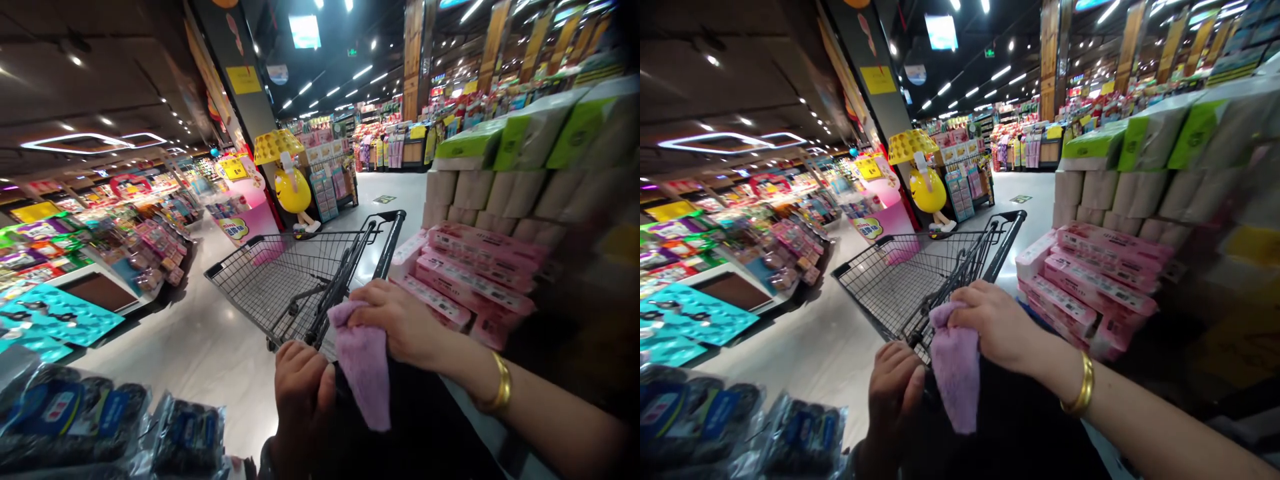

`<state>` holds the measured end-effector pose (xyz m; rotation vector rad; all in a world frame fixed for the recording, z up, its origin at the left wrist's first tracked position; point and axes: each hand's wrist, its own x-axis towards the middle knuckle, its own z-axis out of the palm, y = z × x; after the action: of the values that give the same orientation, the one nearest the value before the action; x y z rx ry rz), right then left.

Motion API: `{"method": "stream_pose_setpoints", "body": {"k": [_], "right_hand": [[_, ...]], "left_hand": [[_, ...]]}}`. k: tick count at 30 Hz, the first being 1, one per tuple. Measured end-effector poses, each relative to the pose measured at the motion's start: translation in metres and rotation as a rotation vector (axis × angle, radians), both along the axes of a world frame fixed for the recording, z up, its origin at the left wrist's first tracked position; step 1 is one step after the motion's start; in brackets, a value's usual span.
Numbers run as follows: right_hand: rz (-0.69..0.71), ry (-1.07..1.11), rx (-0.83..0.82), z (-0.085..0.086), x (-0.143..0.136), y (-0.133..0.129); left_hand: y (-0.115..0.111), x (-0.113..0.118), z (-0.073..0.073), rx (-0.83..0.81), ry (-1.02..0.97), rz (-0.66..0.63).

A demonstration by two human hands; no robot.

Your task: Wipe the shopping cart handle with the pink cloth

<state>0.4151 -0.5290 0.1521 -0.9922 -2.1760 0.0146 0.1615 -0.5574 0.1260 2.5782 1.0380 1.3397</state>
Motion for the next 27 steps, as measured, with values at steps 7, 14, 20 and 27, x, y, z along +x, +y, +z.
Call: {"method": "stream_pose_setpoints", "body": {"k": [7,14,20,27], "right_hand": [[-0.294,0.079,0.014,-0.006,0.000,0.004],[-0.260,0.033,0.011,-0.006,0.000,0.001],[-0.191,0.006,0.044,-0.002,-0.008,0.000],[-0.270,0.070,0.097,-0.009,0.017,0.024]], "left_hand": [[0.001,-0.004,-0.004,0.022,0.026,0.008],[0.000,-0.008,-0.002,0.000,0.027,0.011],[0.002,-0.008,0.001,-0.002,0.010,-0.033],[0.019,-0.017,-0.009,0.131,0.008,-0.085]]}}
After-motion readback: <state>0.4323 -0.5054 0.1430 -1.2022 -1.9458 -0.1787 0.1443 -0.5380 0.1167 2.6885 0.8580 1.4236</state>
